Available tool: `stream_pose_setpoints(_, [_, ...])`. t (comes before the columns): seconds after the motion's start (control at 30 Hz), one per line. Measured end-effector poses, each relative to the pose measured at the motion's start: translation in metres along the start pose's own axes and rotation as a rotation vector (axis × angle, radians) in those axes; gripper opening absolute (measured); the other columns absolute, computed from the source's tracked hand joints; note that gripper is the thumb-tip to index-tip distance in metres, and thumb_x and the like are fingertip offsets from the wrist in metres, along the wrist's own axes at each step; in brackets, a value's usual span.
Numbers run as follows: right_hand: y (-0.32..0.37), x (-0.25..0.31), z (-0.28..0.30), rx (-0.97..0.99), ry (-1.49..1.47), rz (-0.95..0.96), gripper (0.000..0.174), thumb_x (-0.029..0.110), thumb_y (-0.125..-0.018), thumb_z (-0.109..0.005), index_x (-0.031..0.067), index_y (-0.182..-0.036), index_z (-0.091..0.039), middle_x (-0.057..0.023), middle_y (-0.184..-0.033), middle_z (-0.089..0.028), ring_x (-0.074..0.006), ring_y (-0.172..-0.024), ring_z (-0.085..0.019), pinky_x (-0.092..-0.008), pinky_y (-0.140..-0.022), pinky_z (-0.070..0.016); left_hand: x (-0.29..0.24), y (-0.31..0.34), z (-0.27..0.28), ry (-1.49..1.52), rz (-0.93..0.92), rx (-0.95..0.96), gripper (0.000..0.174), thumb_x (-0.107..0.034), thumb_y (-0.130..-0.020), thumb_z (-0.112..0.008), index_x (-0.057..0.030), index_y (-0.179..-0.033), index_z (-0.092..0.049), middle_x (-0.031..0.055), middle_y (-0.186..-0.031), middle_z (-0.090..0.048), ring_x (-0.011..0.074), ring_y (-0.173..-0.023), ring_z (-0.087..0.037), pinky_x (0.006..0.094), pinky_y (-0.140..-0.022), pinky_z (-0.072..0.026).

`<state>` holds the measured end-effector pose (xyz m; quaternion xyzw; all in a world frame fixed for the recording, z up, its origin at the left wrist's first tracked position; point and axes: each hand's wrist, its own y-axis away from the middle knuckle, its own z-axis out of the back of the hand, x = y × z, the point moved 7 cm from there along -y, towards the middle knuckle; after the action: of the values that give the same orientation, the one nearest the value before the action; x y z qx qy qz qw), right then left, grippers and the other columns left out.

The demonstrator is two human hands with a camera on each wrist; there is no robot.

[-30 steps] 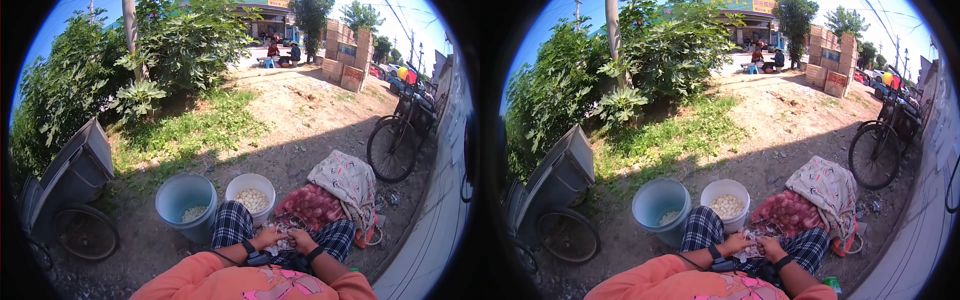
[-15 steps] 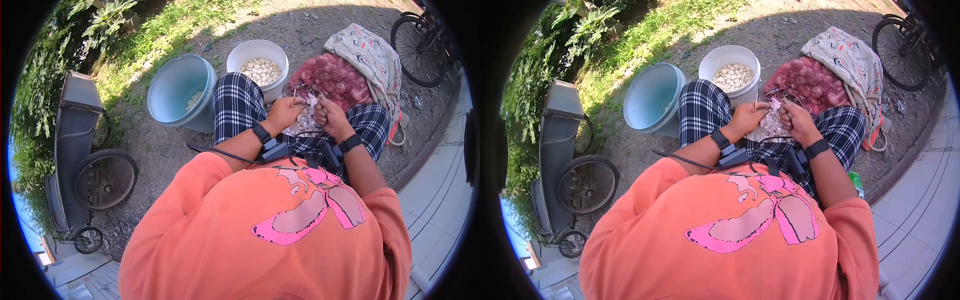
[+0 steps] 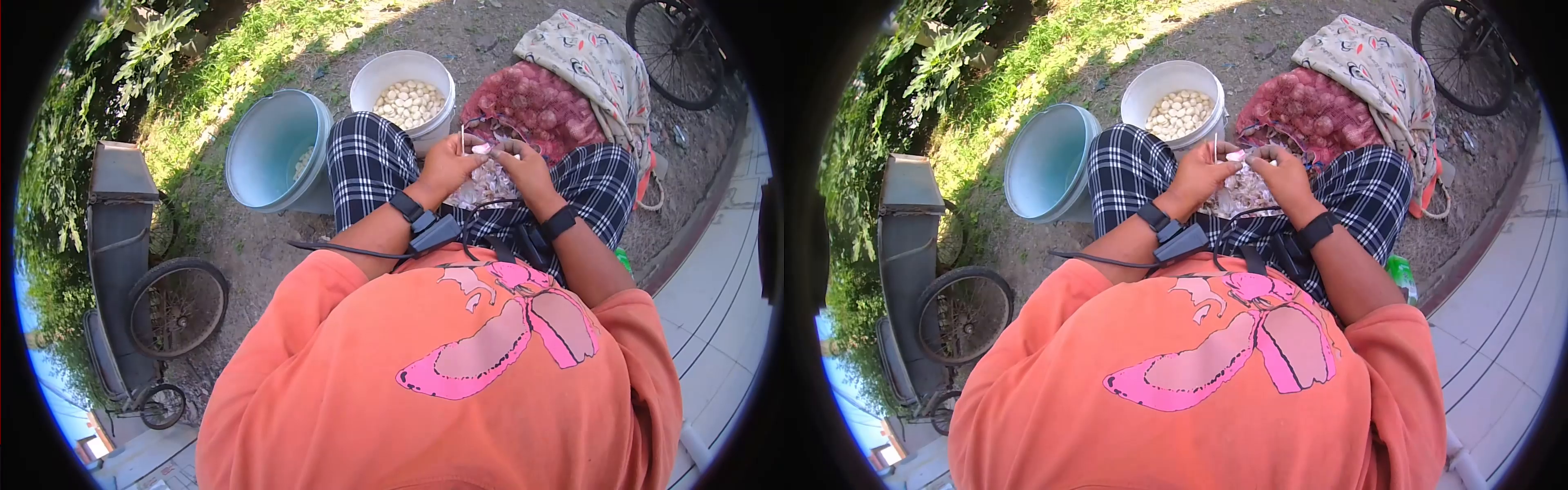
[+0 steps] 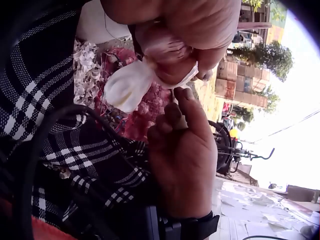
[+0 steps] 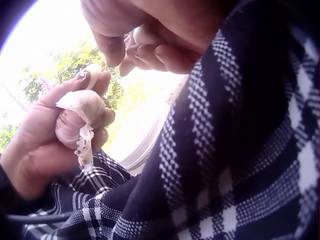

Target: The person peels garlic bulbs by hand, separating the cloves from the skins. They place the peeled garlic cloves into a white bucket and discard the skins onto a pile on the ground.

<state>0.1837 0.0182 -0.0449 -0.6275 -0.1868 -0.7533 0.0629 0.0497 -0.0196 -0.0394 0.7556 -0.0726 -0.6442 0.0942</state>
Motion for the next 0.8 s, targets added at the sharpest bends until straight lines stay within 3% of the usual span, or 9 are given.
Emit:
stream_pose_setpoints(0.13, [0.003,0.008,-0.003,0.038,0.137,0.107,0.013,0.015,-0.073,-0.06,0.0031,-0.079,-0.056,0.0021,-0.068,-0.053,-0.0048,-0.062,-0.046,-0.0192,-0.057,-0.0377,-0.007,0.005,-0.005,-0.231,-0.165,0.034,0.019,-0.002,-0.071,-0.057,-0.0012,-0.09,-0.057,-0.0008,-0.073,-0.057,0.0054,-0.06,-0.05,0.0198,-0.056,-0.0424])
stream_pose_setpoints(0.2, [0.0,0.002,-0.003,0.045,0.164,0.091,0.013,0.014,-0.072,-0.061,0.003,-0.079,-0.057,0.0013,-0.069,-0.054,-0.0054,-0.063,-0.047,-0.0197,-0.058,-0.0385,-0.012,0.008,-0.006,-0.536,-0.263,-0.004,0.019,-0.006,-0.07,-0.058,-0.0017,-0.088,-0.059,0.0043,-0.071,-0.059,0.0102,-0.061,-0.053,0.0237,-0.059,-0.0434])
stream_pose_setpoints(0.3, [0.002,0.003,-0.003,0.037,0.224,0.073,0.013,0.013,-0.071,-0.062,0.0025,-0.077,-0.057,-0.0004,-0.07,-0.056,-0.0064,-0.064,-0.049,-0.0208,-0.06,-0.0398,-0.02,0.011,-0.007,-0.761,-0.361,-0.053,0.02,-0.011,-0.069,-0.059,-0.0037,-0.087,-0.06,0.0104,-0.071,-0.059,0.0172,-0.062,-0.056,0.0272,-0.059,-0.0434])
stream_pose_setpoints(0.4, [0.001,-0.003,0.0,-0.01,0.246,0.096,0.015,0.014,-0.068,-0.064,0.0021,-0.074,-0.058,-0.0032,-0.066,-0.057,-0.0083,-0.06,-0.05,-0.023,-0.057,-0.0406,-0.019,0.012,-0.008,-0.788,-0.36,-0.039,0.021,-0.015,-0.069,-0.06,-0.0047,-0.087,-0.06,0.0137,-0.071,-0.057,0.0242,-0.064,-0.056,0.0297,-0.06,-0.0433])
stream_pose_setpoints(0.6, [0.0,-0.004,0.001,-0.031,0.24,0.143,0.017,0.018,-0.066,-0.066,0.002,-0.069,-0.059,-0.0068,-0.061,-0.058,-0.0118,-0.054,-0.051,-0.0264,-0.054,-0.0413,-0.017,0.011,-0.008,-0.859,-0.405,-0.053,0.021,-0.018,-0.07,-0.059,-0.0043,-0.086,-0.061,0.0141,-0.069,-0.056,0.0273,-0.064,-0.055,0.0316,-0.06,-0.0426])
stream_pose_setpoints(0.73, [0.001,-0.001,-0.002,0.016,0.327,0.107,0.018,0.019,-0.067,-0.065,0.0021,-0.066,-0.059,-0.0084,-0.061,-0.058,-0.0134,-0.054,-0.052,-0.0277,-0.054,-0.0415,-0.021,0.014,-0.008,-0.853,-0.439,-0.073,0.021,-0.019,-0.071,-0.059,-0.0042,-0.085,-0.06,0.0144,-0.067,-0.055,0.0259,-0.063,-0.055,0.0316,-0.059,-0.0421])
stream_pose_setpoints(0.8, [0.0,-0.002,-0.003,0.038,0.341,0.108,0.018,0.02,-0.069,-0.064,0.0023,-0.069,-0.059,-0.0067,-0.06,-0.057,-0.0128,-0.053,-0.051,-0.0269,-0.052,-0.0402,-0.015,0.011,-0.007,-0.819,-0.342,-0.036,0.018,-0.016,-0.071,-0.06,-0.0042,-0.085,-0.061,0.0104,-0.066,-0.056,0.0185,-0.059,-0.054,0.0289,-0.057,-0.0423])
